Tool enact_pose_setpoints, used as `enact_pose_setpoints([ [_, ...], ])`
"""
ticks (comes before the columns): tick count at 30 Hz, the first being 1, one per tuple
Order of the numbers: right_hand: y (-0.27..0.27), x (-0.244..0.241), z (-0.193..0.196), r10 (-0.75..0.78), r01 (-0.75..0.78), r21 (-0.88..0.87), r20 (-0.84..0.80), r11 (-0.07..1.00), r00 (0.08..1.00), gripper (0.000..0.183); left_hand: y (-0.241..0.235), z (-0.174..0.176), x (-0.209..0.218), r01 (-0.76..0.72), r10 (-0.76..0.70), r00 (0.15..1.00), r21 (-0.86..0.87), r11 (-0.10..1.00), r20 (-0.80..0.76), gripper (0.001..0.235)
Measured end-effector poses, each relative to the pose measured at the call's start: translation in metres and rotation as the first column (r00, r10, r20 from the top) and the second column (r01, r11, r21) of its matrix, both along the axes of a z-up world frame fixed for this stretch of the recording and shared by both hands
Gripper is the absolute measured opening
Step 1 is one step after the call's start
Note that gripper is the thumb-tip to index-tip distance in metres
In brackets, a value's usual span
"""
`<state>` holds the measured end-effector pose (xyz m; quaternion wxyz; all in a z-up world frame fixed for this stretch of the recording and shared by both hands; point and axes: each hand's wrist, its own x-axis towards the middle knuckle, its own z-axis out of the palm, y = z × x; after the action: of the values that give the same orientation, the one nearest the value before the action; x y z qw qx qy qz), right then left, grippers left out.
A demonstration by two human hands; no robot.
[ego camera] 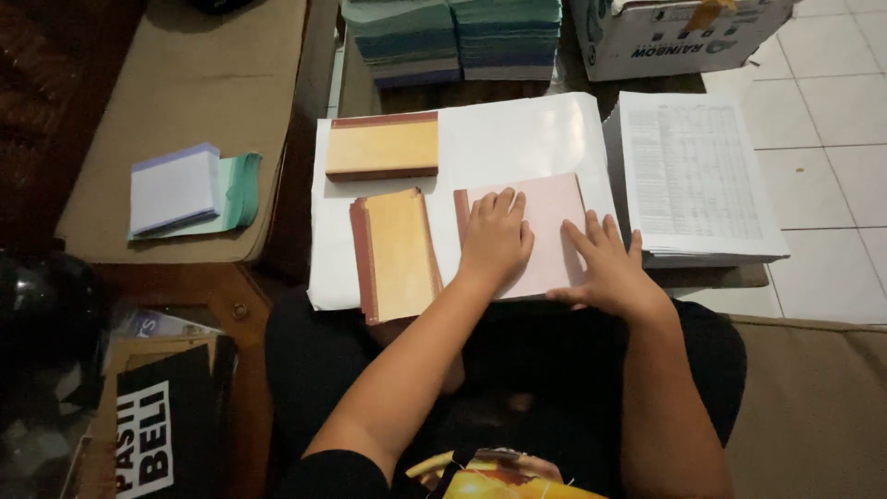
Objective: Organizing and inspecting small paper booklets by flipping through pages and stacking them neatly.
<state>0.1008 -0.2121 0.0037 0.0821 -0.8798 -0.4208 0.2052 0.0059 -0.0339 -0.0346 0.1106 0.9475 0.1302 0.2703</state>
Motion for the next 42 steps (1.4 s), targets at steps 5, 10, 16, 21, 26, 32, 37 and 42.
enact_pose_setpoints([
  [5, -0.002, 0.016, -0.023, -0.198, 0.249, 0.335, -0.178, 0.909, 0.964, 0.078, -0.001, 0.006, -0.005, 0.014, -0.015, 0.999, -0.038, 0.999, -0.032, 0.037],
  [10, 0.002, 0.003, -0.004, -0.065, 0.459, 0.702, -0.511, 0.545, 0.857, 0.046, 0.005, -0.004, 0.001, 0.029, -0.030, 0.999, -0.066, 0.997, -0.021, 0.033],
  [16, 0.014, 0.001, -0.020, 0.312, 0.508, 0.754, -0.643, 0.415, 0.699, 0.038, 0.008, 0.011, -0.006, 0.051, -0.066, 0.997, -0.304, 0.951, -0.041, 0.073],
  [21, 0.018, -0.008, 0.000, 0.338, 0.381, 0.761, -0.597, 0.525, 0.727, 0.037, 0.011, 0.017, -0.009, 0.078, -0.128, 0.988, -0.420, 0.904, -0.091, 0.087],
  [26, 0.016, -0.008, 0.000, 0.343, 0.349, 0.772, -0.573, 0.532, 0.744, 0.037, 0.015, 0.009, -0.005, 0.059, -0.136, 0.980, -0.444, 0.894, -0.143, 0.088],
  [32, 0.006, 0.005, -0.007, 0.234, 0.253, 0.833, -0.406, 0.492, 0.883, 0.037, 0.020, -0.008, 0.002, 0.070, -0.166, 0.974, -0.485, 0.872, -0.157, 0.070],
  [37, 0.007, -0.003, -0.003, 0.004, -0.071, 0.777, 0.088, 0.626, 0.996, 0.039, 0.025, -0.010, -0.006, 0.100, -0.165, 0.986, -0.680, 0.727, -0.032, 0.063],
  [42, 0.034, -0.014, -0.032, 0.226, -0.270, 0.525, 0.148, 0.808, 0.963, 0.050, 0.036, -0.040, 0.001, 0.233, 0.062, 0.947, -0.805, 0.546, 0.316, 0.090],
])
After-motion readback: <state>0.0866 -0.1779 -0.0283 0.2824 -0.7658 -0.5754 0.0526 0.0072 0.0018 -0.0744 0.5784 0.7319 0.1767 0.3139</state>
